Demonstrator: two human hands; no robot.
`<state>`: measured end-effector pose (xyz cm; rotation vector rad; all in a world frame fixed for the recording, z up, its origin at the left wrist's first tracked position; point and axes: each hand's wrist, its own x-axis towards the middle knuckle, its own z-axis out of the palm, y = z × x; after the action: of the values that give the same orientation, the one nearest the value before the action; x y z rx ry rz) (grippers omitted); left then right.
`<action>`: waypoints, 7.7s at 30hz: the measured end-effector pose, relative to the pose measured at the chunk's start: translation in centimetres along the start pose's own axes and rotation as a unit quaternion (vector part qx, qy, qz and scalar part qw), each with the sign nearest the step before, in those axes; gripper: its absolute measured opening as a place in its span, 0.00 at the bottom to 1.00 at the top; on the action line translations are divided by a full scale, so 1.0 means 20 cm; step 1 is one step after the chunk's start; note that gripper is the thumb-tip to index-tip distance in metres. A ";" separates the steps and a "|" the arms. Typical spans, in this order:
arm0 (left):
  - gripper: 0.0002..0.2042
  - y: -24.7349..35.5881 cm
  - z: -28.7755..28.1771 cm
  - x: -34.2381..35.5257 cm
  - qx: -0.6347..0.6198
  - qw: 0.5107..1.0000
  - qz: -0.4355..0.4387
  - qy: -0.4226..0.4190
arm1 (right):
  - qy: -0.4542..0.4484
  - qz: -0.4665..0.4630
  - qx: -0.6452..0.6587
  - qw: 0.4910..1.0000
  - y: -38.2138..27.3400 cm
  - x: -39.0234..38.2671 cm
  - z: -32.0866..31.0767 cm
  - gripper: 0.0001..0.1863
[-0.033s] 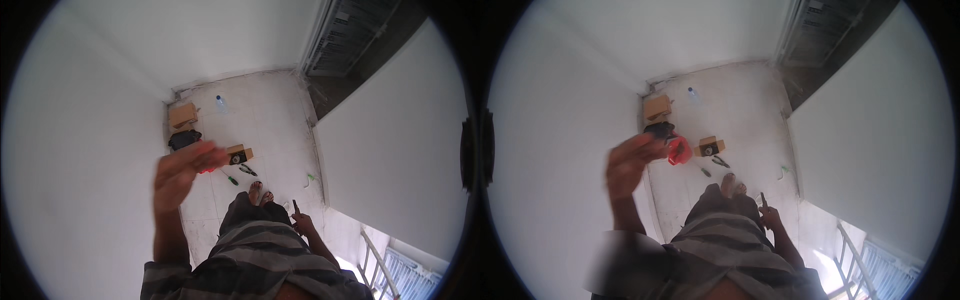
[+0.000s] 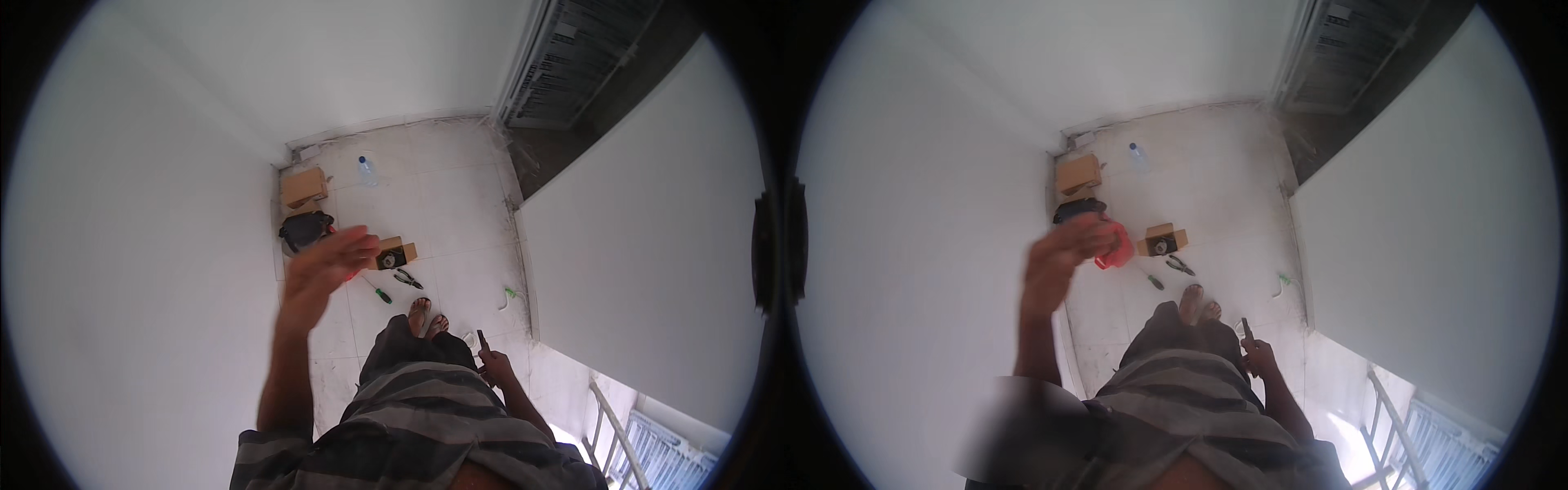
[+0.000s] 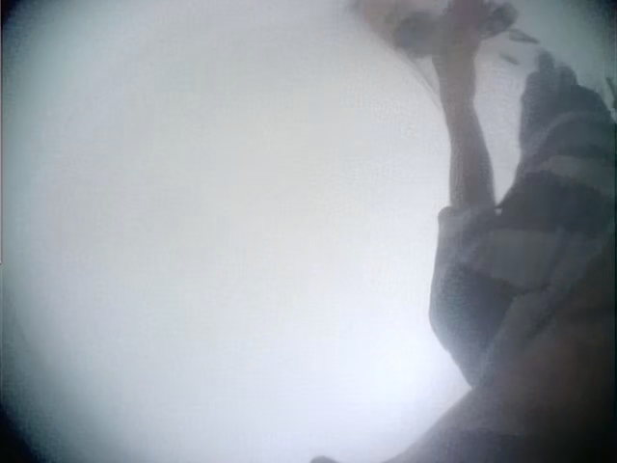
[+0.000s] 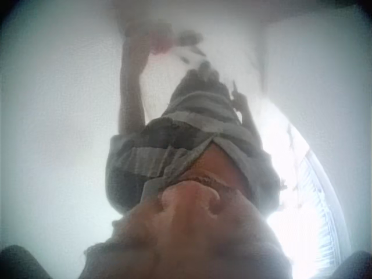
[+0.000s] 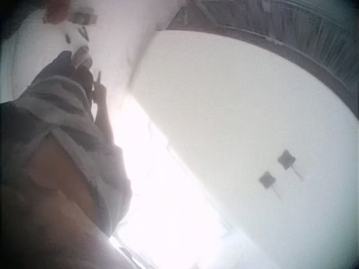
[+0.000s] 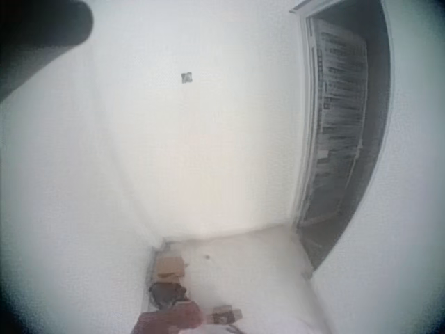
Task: The person strips and prepares electrical wires in wall boxes, then unpacks and handles new electrical outlet components. The person uses a screwdriver and utility knife to manipulate wires and tools, and later uses pliers to cut wires.
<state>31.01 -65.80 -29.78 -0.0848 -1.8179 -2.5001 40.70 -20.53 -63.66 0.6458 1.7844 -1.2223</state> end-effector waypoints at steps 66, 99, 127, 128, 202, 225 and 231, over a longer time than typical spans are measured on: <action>0.21 -1.13 -1.39 -0.59 0.277 0.764 -0.465 -0.352 | -0.232 -0.133 -0.108 0.958 -0.79 0.03 1.36 0.24; 0.19 -3.26 -3.29 0.16 0.654 0.721 -0.187 0.133 | 0.270 -0.138 -0.281 0.911 -0.18 3.45 1.01 0.18; 0.20 -2.93 -3.06 0.76 0.571 0.812 -0.116 -0.009 | 0.293 -0.340 -0.245 0.859 -0.54 3.79 1.07 0.14; 0.22 -2.96 -2.99 0.79 0.596 0.785 -0.165 -0.014 | 0.285 -0.350 -0.245 0.858 -0.54 3.77 1.10 0.14; 0.51 -3.60 -3.96 0.83 0.681 0.602 -0.343 0.235 | 0.281 -0.310 -0.346 0.840 -0.49 3.62 0.88 0.09; 0.42 -3.46 -3.83 0.62 0.745 0.602 -0.261 0.122 | 0.223 -0.329 -0.435 0.808 -0.33 3.47 0.49 0.07; 0.34 -3.18 -3.74 0.48 0.754 0.633 -0.026 0.173 | 0.198 -0.350 -0.420 0.814 -0.37 3.47 0.55 0.06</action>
<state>15.66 -117.45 -112.52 0.4570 -2.8633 -0.2165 4.11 -36.85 -121.76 -0.3538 2.7725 -0.5679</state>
